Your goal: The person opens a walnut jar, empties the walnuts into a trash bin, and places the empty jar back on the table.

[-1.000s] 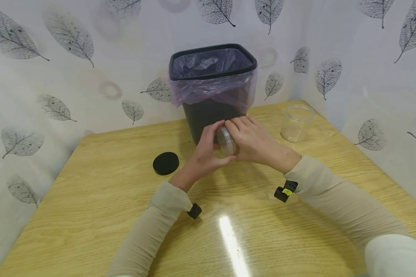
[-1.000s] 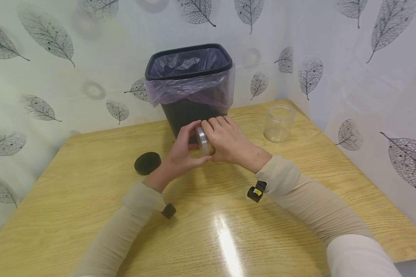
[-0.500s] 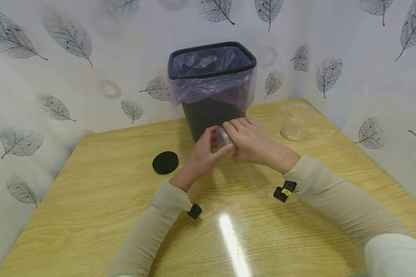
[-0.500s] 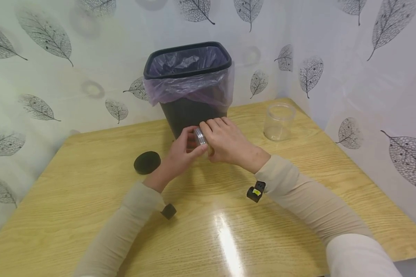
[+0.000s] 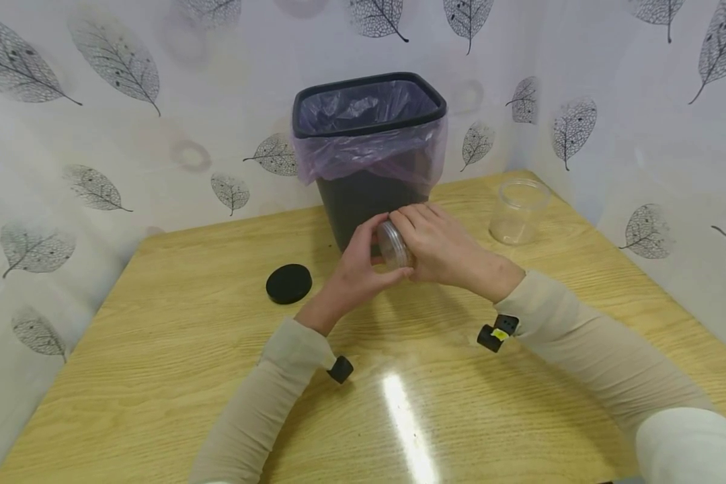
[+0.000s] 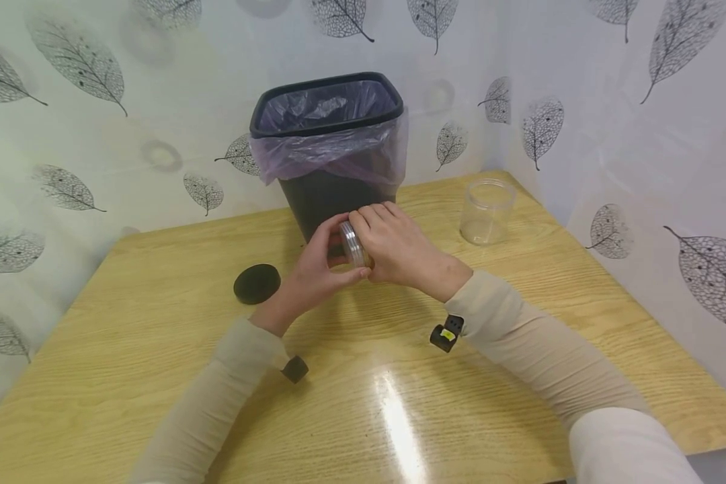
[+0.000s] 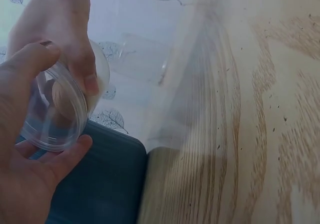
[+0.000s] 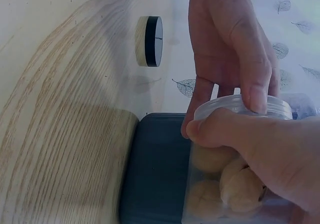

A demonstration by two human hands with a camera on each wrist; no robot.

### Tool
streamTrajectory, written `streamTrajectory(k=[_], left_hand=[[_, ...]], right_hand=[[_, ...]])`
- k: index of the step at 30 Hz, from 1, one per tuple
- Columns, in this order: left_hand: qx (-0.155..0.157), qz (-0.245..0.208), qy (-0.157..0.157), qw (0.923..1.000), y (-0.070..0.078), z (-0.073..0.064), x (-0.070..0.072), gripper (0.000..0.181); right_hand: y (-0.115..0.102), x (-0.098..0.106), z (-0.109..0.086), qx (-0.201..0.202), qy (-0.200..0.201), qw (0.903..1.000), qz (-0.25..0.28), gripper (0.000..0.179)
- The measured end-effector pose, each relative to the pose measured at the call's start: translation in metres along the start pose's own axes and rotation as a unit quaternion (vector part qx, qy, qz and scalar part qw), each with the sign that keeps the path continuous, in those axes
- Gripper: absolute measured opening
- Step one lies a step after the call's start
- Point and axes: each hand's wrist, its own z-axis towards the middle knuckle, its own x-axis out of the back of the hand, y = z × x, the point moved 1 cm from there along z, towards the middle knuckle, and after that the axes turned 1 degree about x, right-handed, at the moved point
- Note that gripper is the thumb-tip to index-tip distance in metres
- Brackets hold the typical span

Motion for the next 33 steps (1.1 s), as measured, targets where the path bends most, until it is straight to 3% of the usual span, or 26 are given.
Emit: streamTrajectory(k=[11, 16, 20, 23, 26, 30, 33], left_hand=[[-0.009, 0.042, 0.036, 0.9984, -0.0001, -0.0005, -0.0028, 0.086], [-0.002, 0.026, 0.042, 0.9987, -0.0008, -0.0006, -0.0028, 0.075], [0.022, 0.01, 0.033, 0.9992, -0.0016, -0.0008, -0.0017, 0.066], [0.029, -0.006, 0.024, 0.9993, -0.0027, -0.0013, -0.002, 0.071], [-0.007, -0.01, 0.016, 0.9998, -0.0035, -0.0015, -0.0026, 0.084], [-0.089, 0.012, 0.018, 0.9958, -0.0029, -0.0008, -0.003, 0.092], [-0.111, 0.024, 0.026, 0.9932, -0.0016, -0.0006, -0.0029, 0.088]], right_hand=[[-0.0015, -0.0001, -0.0002, -0.013, -0.001, 0.9999, -0.011, 0.081], [-0.0012, -0.0004, -0.0002, -0.006, 0.003, 0.9998, -0.017, 0.074], [-0.0011, -0.0001, -0.0006, 0.0, -0.002, 0.9998, -0.018, 0.068], [-0.0007, -0.0002, -0.0009, -0.005, -0.011, 0.9999, -0.007, 0.073], [0.0, 0.0003, -0.0007, -0.016, -0.025, 0.9995, 0.007, 0.088], [0.0009, 0.0016, 0.0001, -0.019, -0.026, 0.9994, 0.01, 0.097], [0.0014, 0.0026, 0.0007, -0.012, -0.013, 0.9998, 0.006, 0.094]])
